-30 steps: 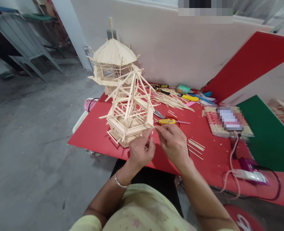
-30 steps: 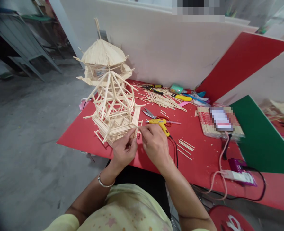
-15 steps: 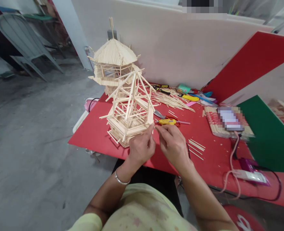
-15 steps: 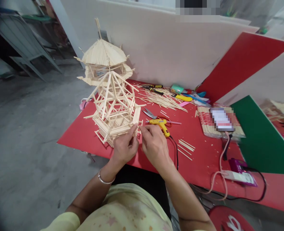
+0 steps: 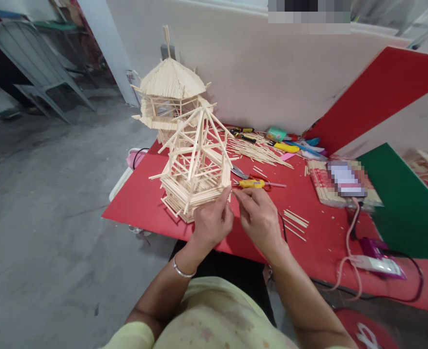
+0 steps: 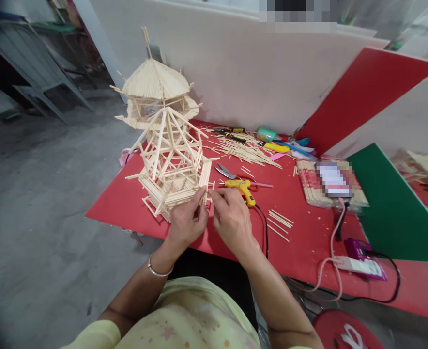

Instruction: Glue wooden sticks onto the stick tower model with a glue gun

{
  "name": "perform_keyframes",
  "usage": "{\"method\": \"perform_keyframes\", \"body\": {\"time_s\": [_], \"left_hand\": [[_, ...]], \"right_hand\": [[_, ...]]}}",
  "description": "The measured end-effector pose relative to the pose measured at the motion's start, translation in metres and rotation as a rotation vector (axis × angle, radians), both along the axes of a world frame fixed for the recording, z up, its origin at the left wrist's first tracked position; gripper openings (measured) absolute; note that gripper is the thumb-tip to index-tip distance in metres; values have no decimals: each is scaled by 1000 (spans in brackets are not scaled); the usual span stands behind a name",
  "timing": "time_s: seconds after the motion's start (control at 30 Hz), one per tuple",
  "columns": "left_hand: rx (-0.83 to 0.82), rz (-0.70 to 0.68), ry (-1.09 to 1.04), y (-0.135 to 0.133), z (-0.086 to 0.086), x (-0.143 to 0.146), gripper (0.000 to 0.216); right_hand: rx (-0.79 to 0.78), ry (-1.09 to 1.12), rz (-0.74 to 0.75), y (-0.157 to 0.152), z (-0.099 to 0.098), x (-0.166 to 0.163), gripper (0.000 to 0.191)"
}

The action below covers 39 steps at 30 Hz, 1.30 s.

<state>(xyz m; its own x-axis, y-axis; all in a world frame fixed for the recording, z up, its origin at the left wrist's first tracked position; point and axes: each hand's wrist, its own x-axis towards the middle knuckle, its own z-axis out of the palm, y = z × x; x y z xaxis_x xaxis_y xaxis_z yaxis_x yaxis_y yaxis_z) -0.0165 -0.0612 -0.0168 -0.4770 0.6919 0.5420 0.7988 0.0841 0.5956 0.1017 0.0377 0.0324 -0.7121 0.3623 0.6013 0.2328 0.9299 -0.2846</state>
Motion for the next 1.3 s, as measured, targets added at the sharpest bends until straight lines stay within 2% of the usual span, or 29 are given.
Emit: {"method": "perform_keyframes", "body": {"time_s": [0.63, 0.87, 1.3], "left_hand": [[0, 12, -67, 0, 1, 1, 56], [6, 20, -61, 0, 3, 2, 56], [-2, 43, -4, 0, 1, 2, 55]], "right_hand": [[26, 10, -1, 0, -5, 1, 49], [69, 21, 1, 1, -3, -1, 44], [-51, 162, 2, 0, -15, 1, 59]]}}
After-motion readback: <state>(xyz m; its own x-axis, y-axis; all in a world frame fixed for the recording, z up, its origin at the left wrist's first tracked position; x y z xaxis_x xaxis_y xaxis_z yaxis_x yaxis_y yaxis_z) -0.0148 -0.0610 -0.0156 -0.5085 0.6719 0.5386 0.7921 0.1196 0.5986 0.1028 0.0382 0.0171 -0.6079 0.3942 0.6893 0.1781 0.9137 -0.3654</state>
